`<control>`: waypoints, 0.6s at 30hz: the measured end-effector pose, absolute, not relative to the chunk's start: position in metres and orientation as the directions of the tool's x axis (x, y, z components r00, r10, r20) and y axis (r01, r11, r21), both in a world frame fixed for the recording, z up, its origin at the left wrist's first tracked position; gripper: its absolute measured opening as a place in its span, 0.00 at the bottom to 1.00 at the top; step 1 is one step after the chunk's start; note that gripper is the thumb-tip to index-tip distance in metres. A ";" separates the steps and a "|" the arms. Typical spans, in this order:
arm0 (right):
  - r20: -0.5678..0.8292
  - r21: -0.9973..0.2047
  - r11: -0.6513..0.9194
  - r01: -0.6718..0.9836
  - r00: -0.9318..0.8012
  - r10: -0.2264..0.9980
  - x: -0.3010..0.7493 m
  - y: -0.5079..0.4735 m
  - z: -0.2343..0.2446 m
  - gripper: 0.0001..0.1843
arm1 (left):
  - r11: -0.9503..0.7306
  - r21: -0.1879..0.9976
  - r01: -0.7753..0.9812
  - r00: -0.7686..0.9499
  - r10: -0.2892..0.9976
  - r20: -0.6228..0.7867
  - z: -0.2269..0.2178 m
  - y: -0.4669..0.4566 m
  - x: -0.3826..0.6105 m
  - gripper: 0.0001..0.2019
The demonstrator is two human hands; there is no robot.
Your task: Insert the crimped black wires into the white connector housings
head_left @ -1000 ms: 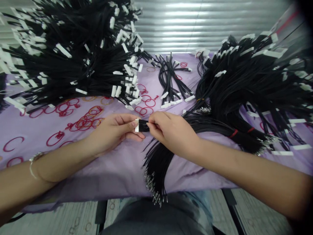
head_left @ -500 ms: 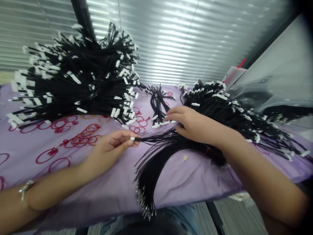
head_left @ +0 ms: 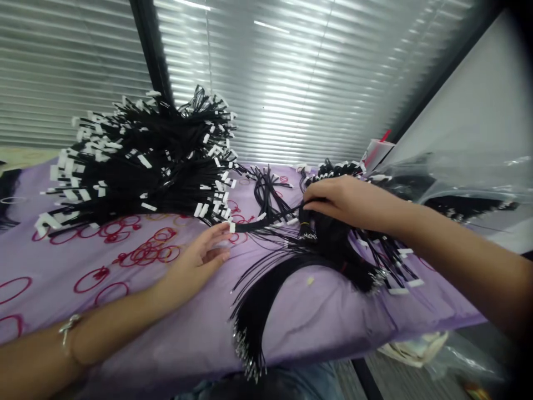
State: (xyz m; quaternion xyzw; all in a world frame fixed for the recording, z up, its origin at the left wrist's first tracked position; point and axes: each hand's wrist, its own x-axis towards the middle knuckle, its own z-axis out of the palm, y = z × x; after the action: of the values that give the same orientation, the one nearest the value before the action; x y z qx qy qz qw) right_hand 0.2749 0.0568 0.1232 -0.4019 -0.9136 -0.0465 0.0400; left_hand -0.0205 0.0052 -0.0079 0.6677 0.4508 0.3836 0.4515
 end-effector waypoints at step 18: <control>0.487 0.140 0.345 0.928 -0.367 0.792 0.346 0.058 0.148 0.17 | -0.836 0.400 0.374 0.901 0.431 0.058 0.002 -0.011 -0.014 0.23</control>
State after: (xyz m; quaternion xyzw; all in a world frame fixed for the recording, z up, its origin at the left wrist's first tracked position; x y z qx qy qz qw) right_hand 0.3460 0.0577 0.1478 -0.5363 -0.8022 -0.2003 0.1696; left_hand -0.0144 -0.0108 0.0017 0.9554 0.2107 0.0730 0.1935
